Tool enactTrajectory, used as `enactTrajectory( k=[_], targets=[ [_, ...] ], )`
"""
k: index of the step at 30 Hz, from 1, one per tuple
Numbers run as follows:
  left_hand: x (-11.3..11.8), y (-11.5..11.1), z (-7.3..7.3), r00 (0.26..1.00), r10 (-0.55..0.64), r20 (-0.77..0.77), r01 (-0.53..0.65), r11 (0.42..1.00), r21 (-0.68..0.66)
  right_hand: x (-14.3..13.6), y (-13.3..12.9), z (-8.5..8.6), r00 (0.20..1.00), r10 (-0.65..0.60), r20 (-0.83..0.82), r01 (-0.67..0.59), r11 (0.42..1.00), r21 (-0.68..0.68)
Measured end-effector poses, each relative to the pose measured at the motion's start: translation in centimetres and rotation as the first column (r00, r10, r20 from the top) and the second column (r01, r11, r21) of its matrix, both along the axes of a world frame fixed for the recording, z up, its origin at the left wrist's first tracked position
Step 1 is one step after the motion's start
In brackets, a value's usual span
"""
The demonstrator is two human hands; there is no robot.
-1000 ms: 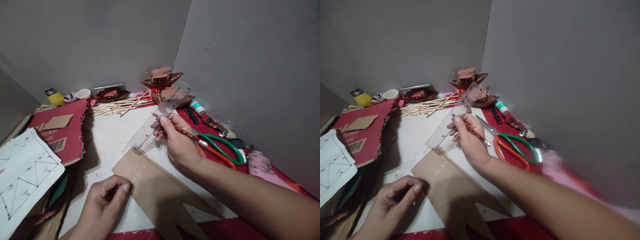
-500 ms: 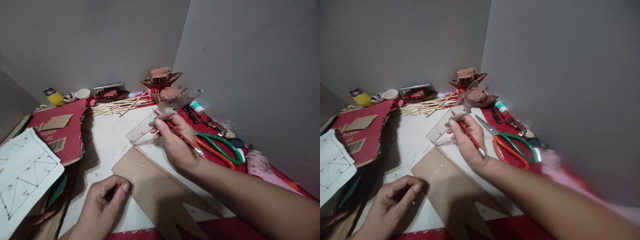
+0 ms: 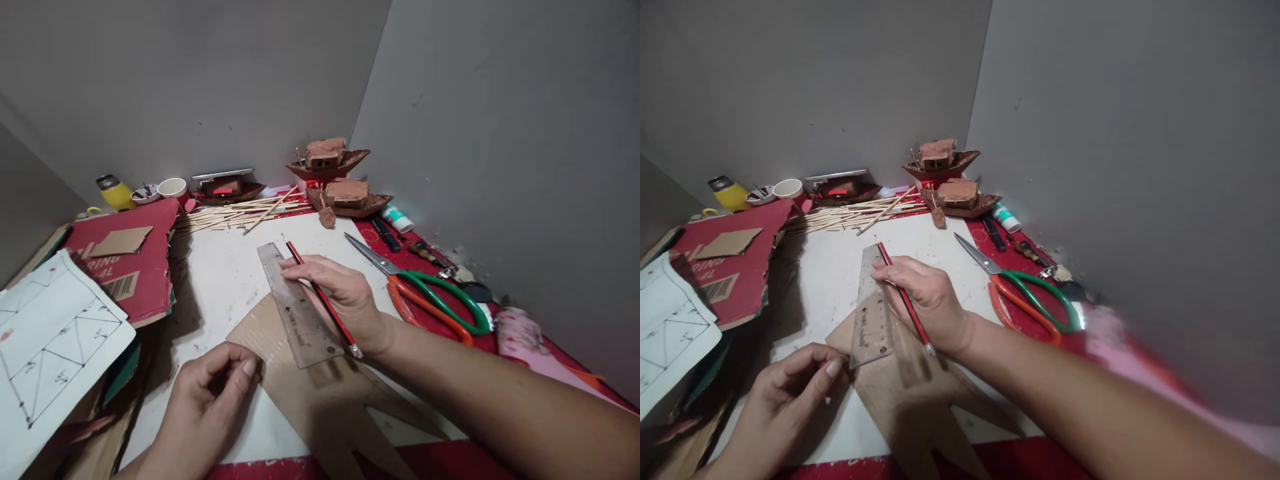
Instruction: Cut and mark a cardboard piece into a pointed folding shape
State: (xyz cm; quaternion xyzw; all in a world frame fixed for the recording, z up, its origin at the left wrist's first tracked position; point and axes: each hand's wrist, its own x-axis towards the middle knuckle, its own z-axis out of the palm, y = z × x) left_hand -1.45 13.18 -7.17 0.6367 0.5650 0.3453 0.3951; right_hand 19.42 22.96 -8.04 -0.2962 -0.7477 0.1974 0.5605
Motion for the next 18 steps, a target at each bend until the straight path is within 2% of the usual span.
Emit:
enactTrajectory(
  k=[2, 5, 8, 12, 15, 16, 18],
  targets=[
    [0.0, 0.0, 0.1, 0.994, 0.063, 0.088, -0.063, 0.998, -0.008, 0.0, 0.1, -0.4, 0.998, -0.005, 0.071, -0.001, 0.996, 0.085],
    [0.2, 0.1, 0.2, 0.947, 0.187, 0.262, -0.155, 0.978, -0.139, 0.0, 0.1, -0.7, 0.982, 0.023, 0.189, -0.065, 0.973, 0.22],
    [0.3, 0.4, 0.4, 0.898, 0.219, 0.381, -0.109, 0.951, -0.29, -0.2, -0.2, -0.5, 0.943, 0.107, 0.316, -0.206, 0.932, 0.299],
    [0.4, 0.9, 0.5, 0.865, 0.218, 0.452, -0.026, 0.919, -0.393, -0.6, -0.8, 0.3, 0.868, 0.239, 0.434, -0.381, 0.883, 0.275],
    [0.3, 1.1, 0.3, 0.847, 0.236, 0.477, -0.03, 0.916, -0.4, -0.7, -1.1, 0.2, 0.855, 0.358, 0.376, -0.456, 0.865, 0.212],
    [0.2, 1.1, 0.2, 0.845, 0.248, 0.474, -0.051, 0.919, -0.391, -0.7, -1.1, -0.1, 0.881, 0.354, 0.315, -0.425, 0.884, 0.194],
    [0.0, 1.2, 0.0, 0.849, 0.28, 0.447, -0.111, 0.924, -0.367, -0.7, -0.9, -0.6, 0.96, 0.245, 0.137, -0.258, 0.962, 0.088]
  ],
)
